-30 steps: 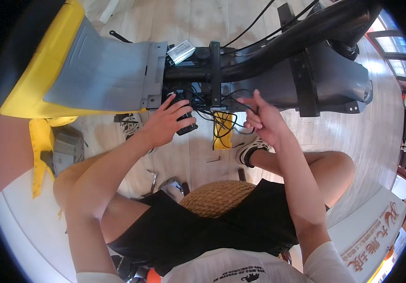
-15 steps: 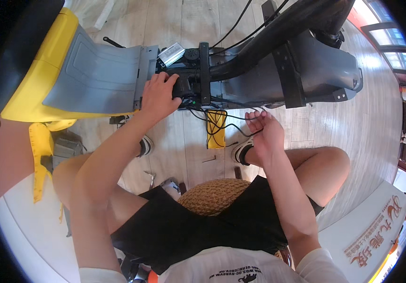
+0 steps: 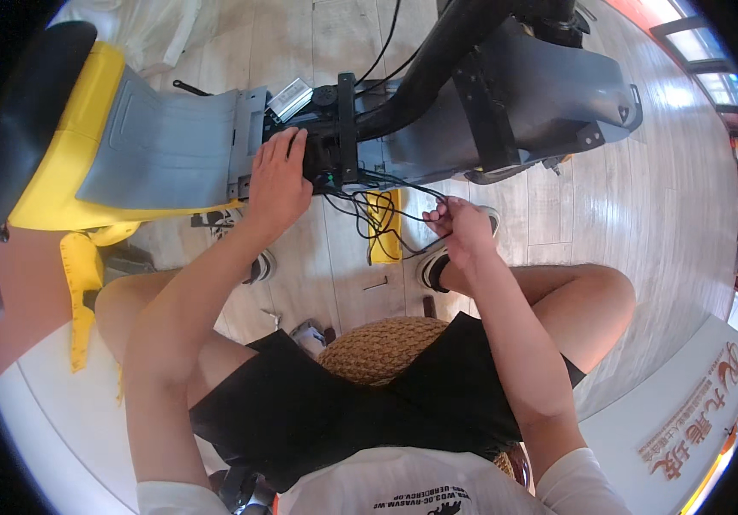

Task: Repairing wiring and electrical components on a yellow electric scooter or motorcycle.

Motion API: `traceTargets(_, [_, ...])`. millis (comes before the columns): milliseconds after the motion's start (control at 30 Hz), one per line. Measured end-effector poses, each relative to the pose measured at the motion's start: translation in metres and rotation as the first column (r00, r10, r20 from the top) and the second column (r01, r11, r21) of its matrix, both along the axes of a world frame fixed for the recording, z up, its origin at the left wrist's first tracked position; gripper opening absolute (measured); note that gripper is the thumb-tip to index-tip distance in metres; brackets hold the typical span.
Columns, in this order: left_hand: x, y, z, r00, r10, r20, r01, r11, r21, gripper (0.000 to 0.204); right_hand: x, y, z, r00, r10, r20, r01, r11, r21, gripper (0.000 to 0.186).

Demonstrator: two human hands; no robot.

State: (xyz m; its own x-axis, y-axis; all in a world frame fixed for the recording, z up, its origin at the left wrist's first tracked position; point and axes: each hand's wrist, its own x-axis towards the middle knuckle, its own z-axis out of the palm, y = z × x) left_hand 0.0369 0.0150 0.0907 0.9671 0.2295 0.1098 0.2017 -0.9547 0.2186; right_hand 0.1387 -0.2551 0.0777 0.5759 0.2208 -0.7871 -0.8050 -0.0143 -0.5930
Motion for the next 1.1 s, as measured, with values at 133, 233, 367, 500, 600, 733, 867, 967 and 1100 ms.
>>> traceTargets(133, [0.002, -0.015, 0.014, 0.997, 0.001, 0.074, 0.007, 0.995, -0.104, 0.046, -0.01, 0.01, 0.006, 0.977, -0.215, 0.007, 0.213, 0.972, 0.094, 0.02])
traceTargets(233, [-0.001, -0.027, 0.016, 0.994, 0.059, 0.091, -0.044, 0.987, -0.156, 0.028, -0.009, 0.015, 0.012, 0.968, -0.177, 0.177, 0.161, 0.982, 0.1, 0.022])
traceTargets(367, [0.002, -0.081, -0.012, 0.824, 0.2, -0.53, -0.563, 0.18, -0.807, 0.023, -0.008, 0.01, 0.013, 0.973, -0.188, 0.13, 0.178, 0.98, 0.084, 0.024])
traceTargets(500, [0.028, -0.136, -0.027, 0.664, 0.397, -0.633, -0.346, -0.587, -0.732, 0.028, -0.036, 0.005, 0.018, 0.988, -0.097, 0.124, 0.086, 0.992, 0.093, 0.021])
traceTargets(600, [0.039, -0.157, -0.044, 0.579, 0.54, -0.61, -0.128, -0.679, -0.723, 0.025, -0.062, -0.007, 0.01, 0.993, 0.025, 0.113, -0.037, 0.994, 0.107, 0.022])
traceTargets(733, [0.037, -0.162, -0.054, 0.412, 0.742, -0.53, -0.355, -0.405, -0.843, 0.029, -0.062, -0.006, 0.012, 0.948, 0.318, 0.021, -0.319, 0.94, 0.12, 0.014])
traceTargets(867, [0.037, -0.161, -0.043, 0.45, 0.647, -0.615, -0.274, -0.556, -0.785, 0.019, -0.03, 0.013, 0.012, 0.958, 0.284, 0.023, -0.284, 0.959, -0.004, 0.024])
traceTargets(967, [0.027, -0.153, -0.038, 0.512, 0.558, -0.653, -0.151, -0.69, -0.708, 0.019, -0.015, 0.029, 0.013, 0.925, 0.372, 0.08, -0.361, 0.924, -0.125, 0.035])
traceTargets(1100, [0.031, -0.168, -0.045, 0.555, 0.592, -0.584, -0.208, -0.581, -0.787, 0.021, -0.015, 0.04, -0.01, 0.894, 0.431, 0.126, -0.422, 0.902, -0.09, 0.038])
